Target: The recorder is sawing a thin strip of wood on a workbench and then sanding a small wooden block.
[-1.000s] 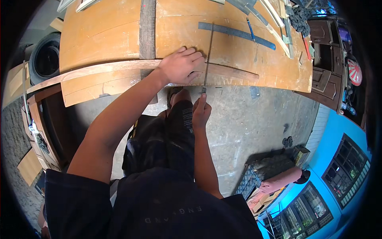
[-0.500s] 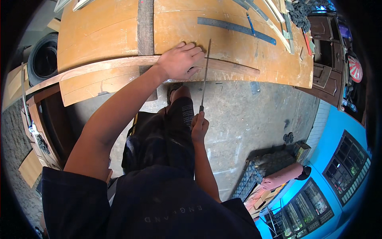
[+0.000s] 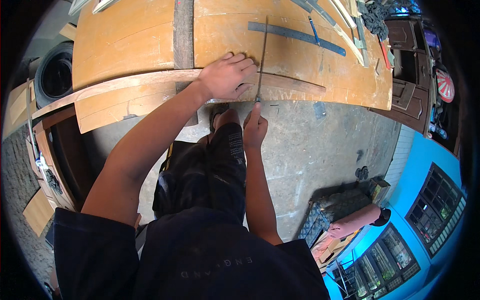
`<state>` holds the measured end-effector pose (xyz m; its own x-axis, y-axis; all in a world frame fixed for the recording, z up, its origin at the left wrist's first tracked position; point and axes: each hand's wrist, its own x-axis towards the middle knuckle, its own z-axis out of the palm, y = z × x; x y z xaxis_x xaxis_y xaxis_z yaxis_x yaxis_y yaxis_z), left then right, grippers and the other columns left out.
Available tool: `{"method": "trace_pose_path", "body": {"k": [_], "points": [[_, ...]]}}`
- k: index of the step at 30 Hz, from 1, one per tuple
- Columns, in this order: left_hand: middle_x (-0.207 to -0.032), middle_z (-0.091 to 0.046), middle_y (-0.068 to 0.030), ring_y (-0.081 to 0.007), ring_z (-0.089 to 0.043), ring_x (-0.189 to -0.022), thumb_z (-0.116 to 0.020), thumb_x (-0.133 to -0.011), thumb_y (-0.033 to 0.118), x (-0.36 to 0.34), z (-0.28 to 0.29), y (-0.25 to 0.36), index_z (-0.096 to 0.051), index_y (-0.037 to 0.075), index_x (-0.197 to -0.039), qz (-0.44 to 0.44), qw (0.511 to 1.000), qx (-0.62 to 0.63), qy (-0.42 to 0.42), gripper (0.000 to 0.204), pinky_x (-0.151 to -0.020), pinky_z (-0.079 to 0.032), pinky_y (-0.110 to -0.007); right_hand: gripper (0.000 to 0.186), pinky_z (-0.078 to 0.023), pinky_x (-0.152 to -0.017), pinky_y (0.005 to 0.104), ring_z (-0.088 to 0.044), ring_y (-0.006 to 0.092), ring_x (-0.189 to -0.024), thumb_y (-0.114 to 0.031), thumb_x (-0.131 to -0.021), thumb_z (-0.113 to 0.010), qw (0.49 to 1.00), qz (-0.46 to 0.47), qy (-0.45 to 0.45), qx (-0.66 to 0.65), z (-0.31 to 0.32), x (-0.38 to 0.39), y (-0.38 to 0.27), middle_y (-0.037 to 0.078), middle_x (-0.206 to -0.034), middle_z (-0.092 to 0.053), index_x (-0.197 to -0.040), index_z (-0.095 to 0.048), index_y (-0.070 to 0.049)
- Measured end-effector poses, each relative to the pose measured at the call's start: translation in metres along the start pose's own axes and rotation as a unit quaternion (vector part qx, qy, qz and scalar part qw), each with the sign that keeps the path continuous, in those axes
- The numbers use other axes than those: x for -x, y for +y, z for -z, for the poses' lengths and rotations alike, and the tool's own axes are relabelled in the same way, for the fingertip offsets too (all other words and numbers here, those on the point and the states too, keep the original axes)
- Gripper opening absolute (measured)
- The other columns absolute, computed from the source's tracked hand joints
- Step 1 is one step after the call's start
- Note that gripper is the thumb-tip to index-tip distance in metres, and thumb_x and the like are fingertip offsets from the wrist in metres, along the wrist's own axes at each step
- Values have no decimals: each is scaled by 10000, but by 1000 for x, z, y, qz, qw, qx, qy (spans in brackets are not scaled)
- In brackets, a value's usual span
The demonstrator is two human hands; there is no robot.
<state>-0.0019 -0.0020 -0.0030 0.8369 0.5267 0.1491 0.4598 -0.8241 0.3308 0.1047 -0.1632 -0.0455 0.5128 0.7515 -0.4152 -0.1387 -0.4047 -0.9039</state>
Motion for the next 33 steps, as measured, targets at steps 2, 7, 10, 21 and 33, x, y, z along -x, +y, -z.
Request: {"method": "trace_pose_path", "body": {"k": [2, 7, 10, 21, 33], "points": [[-1067, -561, -100, -272, -520, -1082, -645, -831, 269, 0, -1, -1, -556, 38, -1091, -10, 1000, -4, 23, 358, -936, -420, -381, 604, -213, -435, 258, -281, 50, -449, -463, -1015, -434, 1000, -6, -5, -13, 0, 1, -1, -54, -494, -336, -522, -343, -125], [-1079, -557, -100, -274, -519, -1091, -645, -830, 270, 1, 1, -2, -552, 38, -1092, 0, 1000, 5, 0, 363, -947, -418, -384, 591, -202, -428, 253, -273, 45, -448, -471, -1013, -432, 998, -9, -26, -53, 3, 4, -4, -61, -506, -320, -540, -331, -132], [-1080, -554, -98, -274, -519, -1092, -647, -831, 270, 1, 0, -2, -549, 37, -1086, 0, 1000, 10, 2, 358, -951, -417, -386, 584, -201, -423, 251, -269, 44, -446, -466, -1016, -424, 997, -17, -37, -67, 3, 3, -5, -62, -509, -313, -544, -327, -136], [-1088, -551, -107, -281, -518, -1097, -637, -841, 280, 0, 1, -1, -552, 41, -1076, 8, 1000, 20, -19, 346, -993, -405, -408, 578, -199, -408, 244, -275, 51, -425, -445, -1030, -387, 998, -17, -32, -57, 13, 24, 24, -51, -484, -308, -540, -313, -146], [-1085, -555, -109, -278, -521, -1096, -632, -848, 273, 0, -1, -2, -556, 32, -1091, 2, 1000, 14, -10, 350, -971, -411, -388, 569, -195, -409, 243, -255, 50, -427, -427, -1037, -371, 997, -36, -48, -45, 35, 51, 45, -53, -492, -293, -547, -286, -151]]}}
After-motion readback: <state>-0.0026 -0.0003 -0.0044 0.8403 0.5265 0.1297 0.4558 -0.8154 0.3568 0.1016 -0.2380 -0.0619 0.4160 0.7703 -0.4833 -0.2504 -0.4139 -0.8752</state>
